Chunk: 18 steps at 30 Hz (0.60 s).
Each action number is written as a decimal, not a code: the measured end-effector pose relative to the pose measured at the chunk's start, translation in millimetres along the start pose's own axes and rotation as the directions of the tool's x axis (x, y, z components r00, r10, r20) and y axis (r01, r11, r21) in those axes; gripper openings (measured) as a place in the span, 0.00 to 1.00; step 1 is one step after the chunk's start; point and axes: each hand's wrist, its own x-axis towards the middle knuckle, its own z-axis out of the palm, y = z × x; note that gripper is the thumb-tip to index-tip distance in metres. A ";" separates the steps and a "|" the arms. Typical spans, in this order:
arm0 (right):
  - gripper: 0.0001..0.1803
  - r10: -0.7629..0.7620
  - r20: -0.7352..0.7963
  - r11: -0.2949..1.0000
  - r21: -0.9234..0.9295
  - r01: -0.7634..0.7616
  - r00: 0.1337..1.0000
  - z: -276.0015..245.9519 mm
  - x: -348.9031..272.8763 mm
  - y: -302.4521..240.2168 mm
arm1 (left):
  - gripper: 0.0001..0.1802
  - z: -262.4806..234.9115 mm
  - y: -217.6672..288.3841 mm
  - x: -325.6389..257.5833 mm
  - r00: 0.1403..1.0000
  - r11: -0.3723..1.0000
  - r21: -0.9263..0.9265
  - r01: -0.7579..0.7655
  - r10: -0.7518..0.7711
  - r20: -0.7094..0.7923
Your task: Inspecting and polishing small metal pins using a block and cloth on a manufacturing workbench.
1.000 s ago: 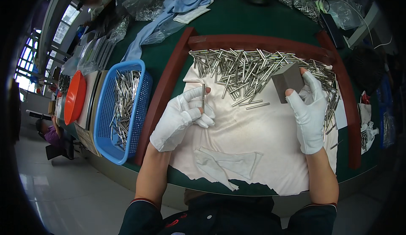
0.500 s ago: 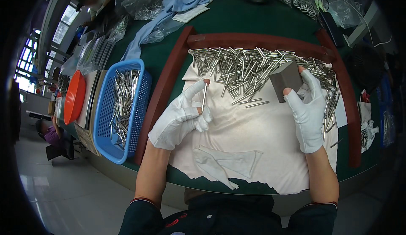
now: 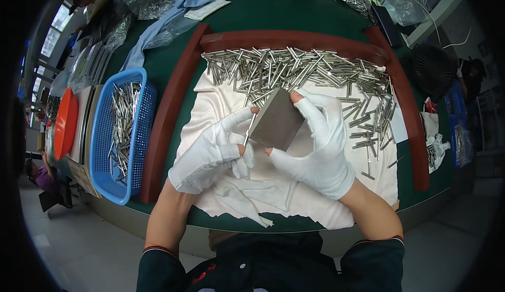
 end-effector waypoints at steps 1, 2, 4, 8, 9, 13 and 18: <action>0.44 -0.003 0.007 1.000 -0.004 0.003 1.000 0.6 -0.3 -0.1 | 0.41 0.3 0.2 -0.3 1.000 1.000 -0.008 -0.004 0.004 0.001; 0.44 -0.005 0.004 1.000 -0.003 0.005 1.000 1.4 -0.7 0.2 | 0.41 0.5 0.9 -0.5 1.000 1.000 -0.014 0.004 -0.004 0.011; 0.44 -0.011 0.006 1.000 -0.003 0.011 1.000 2.2 -1.3 0.7 | 0.41 -0.3 0.3 -0.7 1.000 1.000 -0.024 0.007 -0.006 0.019; 0.44 -0.011 0.026 1.000 -0.005 0.011 1.000 0.5 -1.7 0.9 | 0.41 -5.8 -4.8 0.7 0.999 1.000 -0.028 0.000 0.001 0.051; 0.44 -0.007 0.037 1.000 -0.008 0.007 0.999 0.2 -1.9 0.8 | 0.40 -7.3 -6.5 1.1 0.998 1.000 -0.029 0.009 -0.007 0.060; 0.45 -0.019 0.005 1.000 0.002 0.019 1.000 3.3 -1.4 -2.4 | 0.40 -1.5 -9.2 3.4 0.997 0.991 -0.137 0.012 -0.001 0.079; 0.46 -0.074 0.008 0.997 0.032 0.073 0.997 -0.7 0.1 -1.1 | 0.35 7.4 5.0 -3.8 0.991 0.973 -0.232 -0.008 0.039 0.131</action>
